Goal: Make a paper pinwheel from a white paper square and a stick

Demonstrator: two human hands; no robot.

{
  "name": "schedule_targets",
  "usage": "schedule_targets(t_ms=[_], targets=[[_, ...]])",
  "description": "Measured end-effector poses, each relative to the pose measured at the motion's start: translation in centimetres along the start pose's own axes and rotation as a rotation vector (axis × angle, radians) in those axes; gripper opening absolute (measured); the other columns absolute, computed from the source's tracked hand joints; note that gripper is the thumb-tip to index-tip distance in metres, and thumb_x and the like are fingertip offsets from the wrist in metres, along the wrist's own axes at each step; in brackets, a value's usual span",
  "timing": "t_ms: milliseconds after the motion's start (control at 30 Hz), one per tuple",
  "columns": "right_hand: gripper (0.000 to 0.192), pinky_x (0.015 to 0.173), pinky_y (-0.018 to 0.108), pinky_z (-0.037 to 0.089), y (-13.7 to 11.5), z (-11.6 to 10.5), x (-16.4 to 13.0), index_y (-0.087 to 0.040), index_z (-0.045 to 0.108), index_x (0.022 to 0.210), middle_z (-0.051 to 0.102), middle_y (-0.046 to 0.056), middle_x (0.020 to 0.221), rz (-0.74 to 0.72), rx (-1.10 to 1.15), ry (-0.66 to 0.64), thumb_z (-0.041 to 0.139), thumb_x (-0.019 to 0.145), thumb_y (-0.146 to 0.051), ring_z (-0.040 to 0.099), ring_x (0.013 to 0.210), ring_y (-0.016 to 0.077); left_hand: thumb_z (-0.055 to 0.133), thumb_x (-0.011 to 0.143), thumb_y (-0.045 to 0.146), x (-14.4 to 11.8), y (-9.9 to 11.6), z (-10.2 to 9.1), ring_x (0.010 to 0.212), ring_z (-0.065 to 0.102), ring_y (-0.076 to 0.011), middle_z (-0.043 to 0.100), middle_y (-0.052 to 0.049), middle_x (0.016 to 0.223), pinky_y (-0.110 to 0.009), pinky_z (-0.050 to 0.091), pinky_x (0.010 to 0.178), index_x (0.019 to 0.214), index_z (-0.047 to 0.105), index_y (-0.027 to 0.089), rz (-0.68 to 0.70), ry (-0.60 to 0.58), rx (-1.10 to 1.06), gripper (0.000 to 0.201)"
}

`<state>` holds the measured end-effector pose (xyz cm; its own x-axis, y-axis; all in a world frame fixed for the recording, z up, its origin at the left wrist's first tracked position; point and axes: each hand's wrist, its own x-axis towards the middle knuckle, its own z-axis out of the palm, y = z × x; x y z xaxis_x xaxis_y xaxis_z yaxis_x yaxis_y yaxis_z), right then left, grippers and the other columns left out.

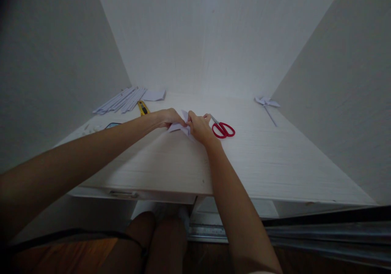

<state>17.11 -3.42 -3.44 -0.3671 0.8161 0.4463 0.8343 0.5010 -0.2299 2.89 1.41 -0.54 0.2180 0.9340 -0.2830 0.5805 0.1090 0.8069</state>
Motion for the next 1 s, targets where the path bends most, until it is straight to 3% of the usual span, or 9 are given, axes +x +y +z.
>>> schedule_targets(t_ms=[167,333,567,1000], targets=[[0.014,0.08,0.037,0.02,0.1,0.0,-0.1,-0.018,0.047,0.085,0.056,0.003,0.065,0.016,-0.04,-0.011,0.034,0.082,-0.017,0.047,0.062,0.0172,0.065,0.057,0.009,-1.1,0.1,0.8,0.048,0.05,-0.0105,0.055,-0.001,0.048,-0.022,0.034,0.048,0.058,0.059,0.011,0.016,-0.028,0.008,0.007],[0.012,0.079,0.036,0.02,0.0,-0.2,-0.1,-0.017,0.047,0.085,0.057,0.004,0.068,0.026,-0.042,-0.028,0.036,0.081,-0.015,0.047,0.064,0.0178,0.06,0.062,0.007,-2.1,0.0,1.3,0.042,0.043,-0.0068,0.048,0.002,0.043,-0.021,0.031,0.045,0.049,0.052,0.013,0.047,-0.004,-0.027,0.016],[0.012,0.078,0.036,0.019,0.0,-0.1,-0.1,-0.016,0.047,0.086,0.058,0.005,0.069,0.016,-0.067,-0.015,0.035,0.082,-0.015,0.048,0.064,0.0178,0.056,0.068,0.008,-1.2,-1.2,1.5,0.041,0.043,-0.0053,0.05,0.002,0.047,-0.02,0.029,0.043,0.057,0.056,0.011,0.132,-0.125,-0.14,0.012],[0.012,0.08,0.036,0.018,-0.2,0.7,0.0,-0.017,0.047,0.086,0.061,0.006,0.073,0.017,-0.124,-0.015,0.035,0.082,-0.014,0.048,0.063,0.0174,0.061,0.07,0.009,-0.6,-2.5,2.3,0.039,0.04,-0.0031,0.048,0.003,0.045,-0.019,0.027,0.042,0.055,0.053,0.01,0.191,-0.052,-0.243,0.017]])
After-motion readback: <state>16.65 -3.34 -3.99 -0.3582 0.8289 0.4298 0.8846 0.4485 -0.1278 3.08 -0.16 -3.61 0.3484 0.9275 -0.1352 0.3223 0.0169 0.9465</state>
